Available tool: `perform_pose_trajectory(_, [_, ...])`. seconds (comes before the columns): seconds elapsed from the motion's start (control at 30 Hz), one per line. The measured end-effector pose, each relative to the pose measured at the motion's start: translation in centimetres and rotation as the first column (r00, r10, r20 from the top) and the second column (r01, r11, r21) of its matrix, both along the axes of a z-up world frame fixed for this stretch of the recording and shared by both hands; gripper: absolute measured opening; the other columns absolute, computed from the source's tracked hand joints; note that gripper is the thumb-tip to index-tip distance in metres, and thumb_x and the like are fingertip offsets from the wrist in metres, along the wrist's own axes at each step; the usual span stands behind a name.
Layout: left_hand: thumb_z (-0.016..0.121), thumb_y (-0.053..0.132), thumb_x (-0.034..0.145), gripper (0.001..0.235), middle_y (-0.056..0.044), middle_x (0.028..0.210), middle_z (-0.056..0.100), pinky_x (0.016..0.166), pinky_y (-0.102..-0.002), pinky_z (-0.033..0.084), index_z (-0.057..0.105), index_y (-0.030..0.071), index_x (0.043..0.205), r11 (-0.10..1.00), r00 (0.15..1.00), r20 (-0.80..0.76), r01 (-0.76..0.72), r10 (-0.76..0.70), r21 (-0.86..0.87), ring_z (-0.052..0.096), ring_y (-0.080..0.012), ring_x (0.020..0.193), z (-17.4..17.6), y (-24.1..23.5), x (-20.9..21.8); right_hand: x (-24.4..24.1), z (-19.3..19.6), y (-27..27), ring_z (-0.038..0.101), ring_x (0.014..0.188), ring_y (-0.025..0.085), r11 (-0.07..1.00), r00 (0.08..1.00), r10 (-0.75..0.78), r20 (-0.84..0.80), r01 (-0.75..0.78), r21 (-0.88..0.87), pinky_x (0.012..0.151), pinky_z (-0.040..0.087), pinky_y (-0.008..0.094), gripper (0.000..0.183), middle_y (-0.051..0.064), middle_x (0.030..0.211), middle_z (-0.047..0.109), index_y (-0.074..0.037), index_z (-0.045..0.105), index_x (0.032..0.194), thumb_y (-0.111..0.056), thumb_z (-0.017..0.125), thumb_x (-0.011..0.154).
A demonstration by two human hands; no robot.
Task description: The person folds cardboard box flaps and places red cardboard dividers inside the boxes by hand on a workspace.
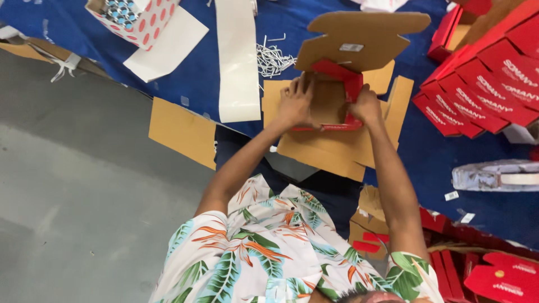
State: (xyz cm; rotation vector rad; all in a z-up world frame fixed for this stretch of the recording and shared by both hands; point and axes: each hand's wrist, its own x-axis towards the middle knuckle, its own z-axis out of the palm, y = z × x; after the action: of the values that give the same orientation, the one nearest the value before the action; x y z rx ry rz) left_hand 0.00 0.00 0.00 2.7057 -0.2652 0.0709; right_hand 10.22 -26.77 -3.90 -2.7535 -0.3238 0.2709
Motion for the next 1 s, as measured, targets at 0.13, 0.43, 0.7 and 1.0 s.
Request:
perform_pose_trajectory(0.13, [0.094,0.074,0.031,0.163,-0.028,0.163,0.017,0.107,-0.058,0.034,0.018,0.001,0.156,0.998,0.998,-0.012,-0.059,0.059,0.022,0.025,-0.0411,0.147,-0.6,-1.1,0.3,-0.6,-3.9,0.8,0.067,0.101,0.051,0.988,0.969,-0.088,0.233,0.115,-0.107,0.085,0.055,0.056,0.053,0.031,0.113,0.066,0.004,0.050,0.125,-0.013,0.076,0.082])
perform_pose_trajectory(0.43, [0.098,0.069,0.042,0.156,-0.037,0.159,0.005,0.111,-0.059,0.032,0.017,0.000,0.157,0.965,0.999,-0.030,0.022,-0.031,-0.261,0.018,-0.0539,0.144,-0.3,-1.5,0.8,-1.5,-1.2,0.6,0.063,0.103,0.054,0.994,0.974,-0.096,0.204,0.103,-0.026,0.086,0.053,0.059,0.052,0.030,0.121,0.060,0.002,0.045,0.131,-0.005,0.070,0.085])
perform_pose_trajectory(0.7, [0.073,0.043,0.091,0.059,-0.023,0.116,0.072,0.095,-0.041,0.058,0.060,-0.002,0.127,0.665,0.972,-0.075,-0.209,0.224,-0.717,0.072,-0.0357,0.108,-3.3,-0.8,2.5,-1.7,-0.1,0.2,0.063,0.108,0.053,0.988,0.983,-0.152,0.103,0.154,-0.008,0.089,0.053,0.058,0.059,0.030,0.121,0.060,0.000,0.044,0.127,-0.016,0.073,0.078])
perform_pose_trajectory(1.0, [0.071,0.023,0.096,0.027,-0.014,0.094,0.078,0.079,-0.031,0.060,0.073,-0.001,0.108,0.457,0.981,0.006,-0.085,0.195,-0.885,0.077,-0.0191,0.086,-3.5,0.6,1.6,-3.5,2.2,1.1,0.061,0.112,0.052,0.986,0.958,-0.165,0.235,0.169,0.003,0.094,0.050,0.057,0.079,0.033,0.125,0.060,0.005,0.040,0.143,-0.018,0.073,0.076])
